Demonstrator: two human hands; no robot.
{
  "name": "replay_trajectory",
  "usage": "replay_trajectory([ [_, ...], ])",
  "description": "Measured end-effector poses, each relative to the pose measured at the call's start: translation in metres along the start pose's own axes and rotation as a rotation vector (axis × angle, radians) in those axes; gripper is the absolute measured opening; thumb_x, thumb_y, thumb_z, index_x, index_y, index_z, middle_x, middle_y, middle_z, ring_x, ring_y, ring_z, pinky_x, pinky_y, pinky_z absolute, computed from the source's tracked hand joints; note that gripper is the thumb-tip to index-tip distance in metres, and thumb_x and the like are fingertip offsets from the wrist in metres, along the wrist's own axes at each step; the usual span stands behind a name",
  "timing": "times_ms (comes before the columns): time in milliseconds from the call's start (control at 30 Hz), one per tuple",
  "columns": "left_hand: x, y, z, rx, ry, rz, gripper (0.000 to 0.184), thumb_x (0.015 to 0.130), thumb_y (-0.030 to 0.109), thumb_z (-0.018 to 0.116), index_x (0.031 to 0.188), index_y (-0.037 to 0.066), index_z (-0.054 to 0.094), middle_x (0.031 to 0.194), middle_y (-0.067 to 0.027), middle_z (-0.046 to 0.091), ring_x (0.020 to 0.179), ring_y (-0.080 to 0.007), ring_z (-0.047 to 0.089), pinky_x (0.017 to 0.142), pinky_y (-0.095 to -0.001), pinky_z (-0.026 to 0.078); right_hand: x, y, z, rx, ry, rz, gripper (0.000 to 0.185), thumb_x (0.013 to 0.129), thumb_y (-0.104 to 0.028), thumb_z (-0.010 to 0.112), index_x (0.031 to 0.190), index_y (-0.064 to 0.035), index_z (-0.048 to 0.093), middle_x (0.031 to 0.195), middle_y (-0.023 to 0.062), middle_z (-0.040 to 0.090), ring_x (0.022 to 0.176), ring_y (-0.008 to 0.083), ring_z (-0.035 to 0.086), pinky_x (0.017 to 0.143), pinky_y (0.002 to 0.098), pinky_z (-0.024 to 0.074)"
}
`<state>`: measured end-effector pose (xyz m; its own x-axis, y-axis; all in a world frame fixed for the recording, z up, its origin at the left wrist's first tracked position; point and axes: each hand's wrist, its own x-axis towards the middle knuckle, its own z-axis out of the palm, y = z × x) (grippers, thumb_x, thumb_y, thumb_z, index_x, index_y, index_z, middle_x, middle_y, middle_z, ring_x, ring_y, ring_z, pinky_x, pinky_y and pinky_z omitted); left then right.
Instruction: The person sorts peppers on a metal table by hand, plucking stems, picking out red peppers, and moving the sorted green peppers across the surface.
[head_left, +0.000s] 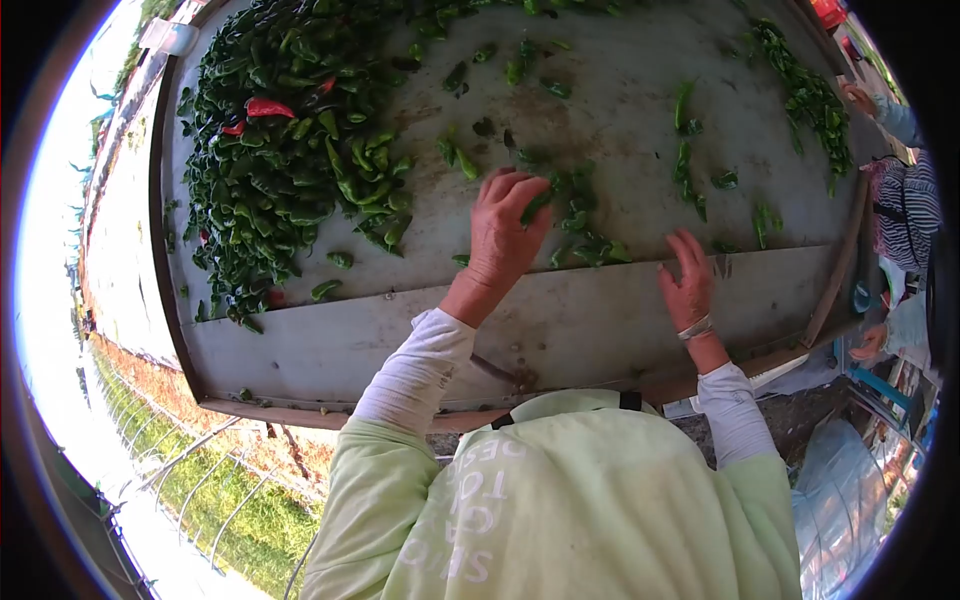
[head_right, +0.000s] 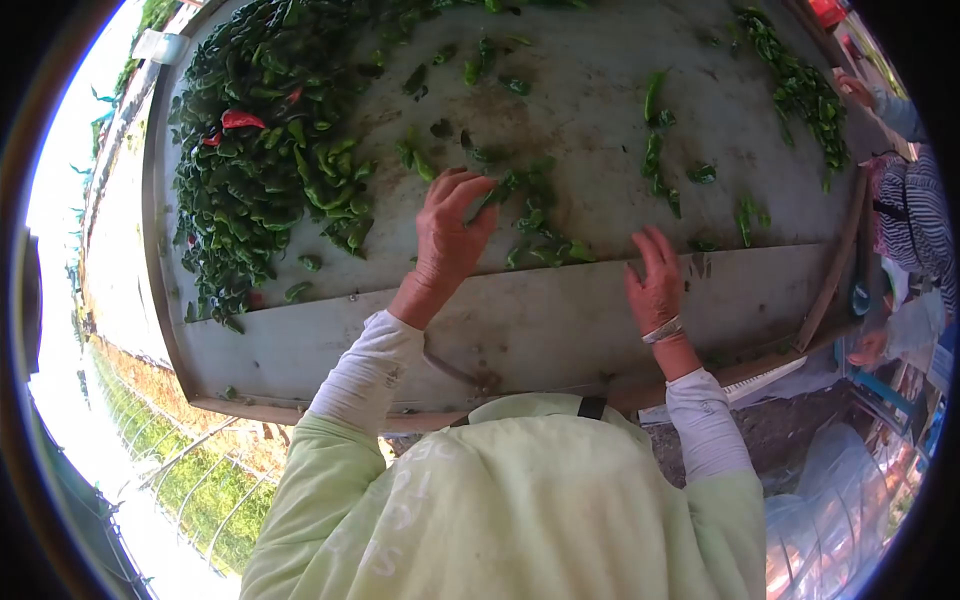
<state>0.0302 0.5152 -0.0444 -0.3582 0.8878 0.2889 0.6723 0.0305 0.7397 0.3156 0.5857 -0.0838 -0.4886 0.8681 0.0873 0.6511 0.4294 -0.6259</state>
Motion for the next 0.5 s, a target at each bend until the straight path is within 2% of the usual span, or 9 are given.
replay_trajectory([
  [33,0.019,-0.005,-0.007,0.088,0.096,-0.013,0.027,0.067,0.008,0.069,0.094,0.009,0.065,0.093,-0.0102,0.063,0.099,-0.0301,0.056,0.088,-0.0379,0.044,0.006,0.000,0.004,-0.019,0.011,-0.026,0.046,0.068,-0.003,0.062,0.114,-0.0054,0.056,0.122,0.0144,0.051,0.111,0.0339,0.049,0.094,0.0404,0.0411],
  [100,0.051,-0.030,-0.014,0.288,0.072,-0.158,0.028,0.069,0.017,0.068,0.096,0.014,0.066,0.103,-0.0084,0.060,0.105,-0.0288,0.051,0.087,-0.0439,0.042,0.015,-0.002,0.014,-0.056,0.017,-0.014,0.044,0.068,-0.004,0.063,0.111,-0.0057,0.057,0.120,0.0135,0.052,0.109,0.0337,0.050,0.092,0.0405,0.0418],
  [167,0.075,-0.045,-0.016,0.505,0.011,-0.234,0.033,0.067,0.022,0.070,0.099,0.015,0.066,0.104,-0.0084,0.059,0.102,-0.0288,0.051,0.087,-0.0454,0.039,0.016,-0.001,0.019,-0.095,0.032,-0.006,0.042,0.067,-0.004,0.063,0.109,-0.0059,0.058,0.119,0.0127,0.053,0.107,0.0335,0.050,0.091,0.0405,0.0425],
  [300,0.095,-0.043,-0.010,0.577,-0.158,-0.301,0.035,0.066,0.025,0.070,0.098,0.014,0.066,0.107,-0.0087,0.058,0.105,-0.0291,0.050,0.087,-0.0481,0.038,0.017,0.002,0.024,-0.167,0.104,-0.050,0.038,0.067,-0.003,0.060,0.105,-0.0049,0.060,0.117,0.0125,0.055,0.104,0.0334,0.051,0.090,0.0406,0.0422],
  [367,0.095,-0.040,0.000,0.612,-0.301,-0.282,0.028,0.068,0.023,0.066,0.095,0.016,0.068,0.104,-0.0083,0.061,0.100,-0.0290,0.055,0.083,-0.0475,0.041,0.013,0.001,0.025,-0.174,0.107,-0.049,0.036,0.067,-0.004,0.060,0.103,-0.0051,0.060,0.117,0.0122,0.055,0.103,0.0332,0.051,0.089,0.0408,0.0423],
  [500,0.093,-0.051,0.015,0.573,-0.316,-0.265,0.026,0.067,0.021,0.066,0.092,0.015,0.068,0.097,-0.0093,0.064,0.095,-0.0309,0.059,0.079,-0.0471,0.044,0.014,0.000,0.027,-0.174,0.169,-0.069,0.036,0.064,-0.003,0.061,0.100,-0.0070,0.061,0.115,0.0098,0.055,0.101,0.0332,0.051,0.085,0.0416,0.0449],
])
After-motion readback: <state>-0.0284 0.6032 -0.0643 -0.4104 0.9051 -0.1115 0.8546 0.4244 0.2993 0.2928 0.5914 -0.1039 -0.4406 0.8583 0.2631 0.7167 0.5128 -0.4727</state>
